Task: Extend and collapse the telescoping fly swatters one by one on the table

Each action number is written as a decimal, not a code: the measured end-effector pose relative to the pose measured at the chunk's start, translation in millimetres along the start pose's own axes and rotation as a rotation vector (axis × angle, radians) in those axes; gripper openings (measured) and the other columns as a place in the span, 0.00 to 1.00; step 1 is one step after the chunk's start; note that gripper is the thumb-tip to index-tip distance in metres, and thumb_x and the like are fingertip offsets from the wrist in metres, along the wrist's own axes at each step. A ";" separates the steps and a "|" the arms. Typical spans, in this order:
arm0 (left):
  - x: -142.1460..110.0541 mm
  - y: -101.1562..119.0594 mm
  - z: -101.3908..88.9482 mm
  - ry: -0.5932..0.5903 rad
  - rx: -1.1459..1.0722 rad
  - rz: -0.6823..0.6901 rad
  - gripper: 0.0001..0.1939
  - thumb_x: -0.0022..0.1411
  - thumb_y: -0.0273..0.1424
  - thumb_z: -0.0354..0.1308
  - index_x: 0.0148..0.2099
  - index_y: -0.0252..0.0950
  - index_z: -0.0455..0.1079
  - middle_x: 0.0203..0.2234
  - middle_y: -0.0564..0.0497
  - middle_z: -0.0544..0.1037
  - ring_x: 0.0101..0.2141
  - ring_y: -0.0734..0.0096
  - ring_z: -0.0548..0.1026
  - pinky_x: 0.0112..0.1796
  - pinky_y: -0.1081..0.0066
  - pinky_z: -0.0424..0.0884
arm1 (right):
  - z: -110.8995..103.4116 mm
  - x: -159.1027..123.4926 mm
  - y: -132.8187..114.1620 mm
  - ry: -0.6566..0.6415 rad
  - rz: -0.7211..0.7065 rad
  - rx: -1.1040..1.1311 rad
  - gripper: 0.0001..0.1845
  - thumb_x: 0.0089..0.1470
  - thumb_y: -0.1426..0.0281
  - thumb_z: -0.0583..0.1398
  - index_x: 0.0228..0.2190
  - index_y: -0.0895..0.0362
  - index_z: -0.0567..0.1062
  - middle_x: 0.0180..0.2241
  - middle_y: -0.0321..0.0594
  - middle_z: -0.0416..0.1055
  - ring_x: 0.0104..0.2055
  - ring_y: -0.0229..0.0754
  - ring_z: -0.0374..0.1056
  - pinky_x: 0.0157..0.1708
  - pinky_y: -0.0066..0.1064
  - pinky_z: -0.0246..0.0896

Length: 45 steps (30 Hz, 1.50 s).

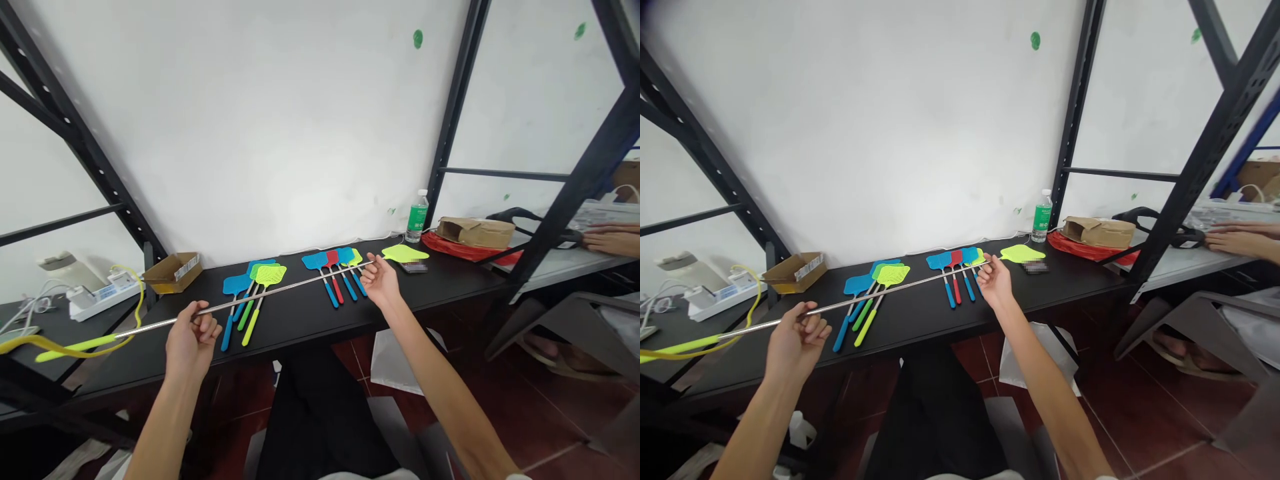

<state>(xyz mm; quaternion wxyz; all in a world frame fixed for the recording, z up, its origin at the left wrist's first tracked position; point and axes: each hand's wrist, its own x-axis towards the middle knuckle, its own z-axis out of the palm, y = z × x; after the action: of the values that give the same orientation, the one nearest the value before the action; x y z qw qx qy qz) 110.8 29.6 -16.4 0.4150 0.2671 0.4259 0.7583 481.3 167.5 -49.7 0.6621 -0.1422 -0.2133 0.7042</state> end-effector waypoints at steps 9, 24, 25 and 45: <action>-7.4 -11.3 12.2 -0.078 0.064 -0.024 0.09 0.60 0.37 0.61 0.34 0.37 0.70 0.14 0.61 0.57 0.15 0.80 0.51 0.19 0.75 0.58 | 15.6 -12.3 34.9 -0.051 0.157 0.005 0.06 0.57 0.69 0.62 0.37 0.56 0.74 0.18 0.27 0.56 0.16 0.30 0.51 0.15 0.22 0.48; -10.1 -4.8 13.9 -0.048 0.065 -0.015 0.07 0.58 0.34 0.59 0.33 0.37 0.69 0.13 0.60 0.58 0.14 0.80 0.52 0.19 0.76 0.56 | 25.6 -29.6 74.1 -0.166 0.403 -0.162 0.14 0.55 0.64 0.65 0.43 0.55 0.76 0.23 0.31 0.65 0.19 0.32 0.56 0.17 0.24 0.48; -10.5 -4.6 14.2 -0.049 0.066 -0.016 0.06 0.58 0.34 0.59 0.33 0.37 0.69 0.13 0.60 0.58 0.14 0.80 0.52 0.19 0.76 0.56 | 25.8 -29.5 74.7 -0.160 0.403 -0.160 0.14 0.56 0.63 0.64 0.43 0.55 0.76 0.23 0.31 0.65 0.19 0.32 0.56 0.17 0.24 0.48; -0.1 20.4 -4.7 0.054 0.039 0.090 0.07 0.58 0.35 0.59 0.34 0.37 0.70 0.14 0.59 0.59 0.16 0.78 0.51 0.20 0.75 0.56 | 4.2 -0.4 -11.8 0.007 0.050 0.047 0.07 0.62 0.65 0.59 0.35 0.55 0.72 0.17 0.27 0.55 0.16 0.32 0.54 0.15 0.22 0.51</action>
<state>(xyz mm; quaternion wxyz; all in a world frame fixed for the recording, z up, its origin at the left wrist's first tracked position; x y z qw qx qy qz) 99.1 21.6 -1.0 0.3637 0.2735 0.4393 0.7746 489.6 167.0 -40.3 0.6480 -0.1345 -0.1908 0.7249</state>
